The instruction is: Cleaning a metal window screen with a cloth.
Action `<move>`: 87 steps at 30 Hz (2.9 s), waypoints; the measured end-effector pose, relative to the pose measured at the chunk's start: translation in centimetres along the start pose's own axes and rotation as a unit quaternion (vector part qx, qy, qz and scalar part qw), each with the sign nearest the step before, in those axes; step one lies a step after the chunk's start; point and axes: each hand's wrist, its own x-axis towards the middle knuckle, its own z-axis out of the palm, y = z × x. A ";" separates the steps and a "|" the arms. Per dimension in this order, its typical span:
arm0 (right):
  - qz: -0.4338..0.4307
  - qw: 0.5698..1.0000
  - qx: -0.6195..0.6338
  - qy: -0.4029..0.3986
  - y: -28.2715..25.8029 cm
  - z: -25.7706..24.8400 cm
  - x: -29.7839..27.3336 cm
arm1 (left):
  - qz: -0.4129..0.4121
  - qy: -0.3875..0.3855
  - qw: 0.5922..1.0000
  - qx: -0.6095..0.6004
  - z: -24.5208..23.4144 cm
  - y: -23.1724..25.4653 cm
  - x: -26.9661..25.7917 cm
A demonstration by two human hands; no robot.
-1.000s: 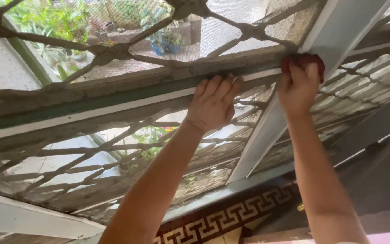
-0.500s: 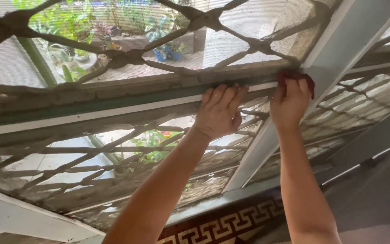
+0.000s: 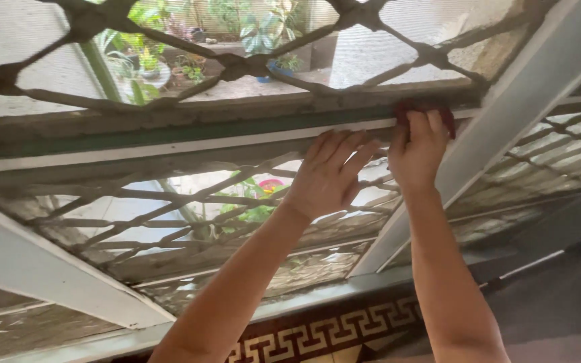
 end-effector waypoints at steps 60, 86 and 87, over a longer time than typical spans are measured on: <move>0.372 0.317 0.695 -0.527 -33.3 9.0 -3.2 | -0.460 0.362 0.677 -0.445 -28.8 -5.7 -20.5; 0.212 0.485 0.629 -0.569 -25.8 10.6 -6.9 | -0.255 -0.014 0.858 0.446 -34.0 -14.8 -17.8; 0.230 0.486 0.620 -0.571 -25.8 10.3 -7.0 | -0.247 -0.027 0.856 0.453 -33.9 -14.8 -17.8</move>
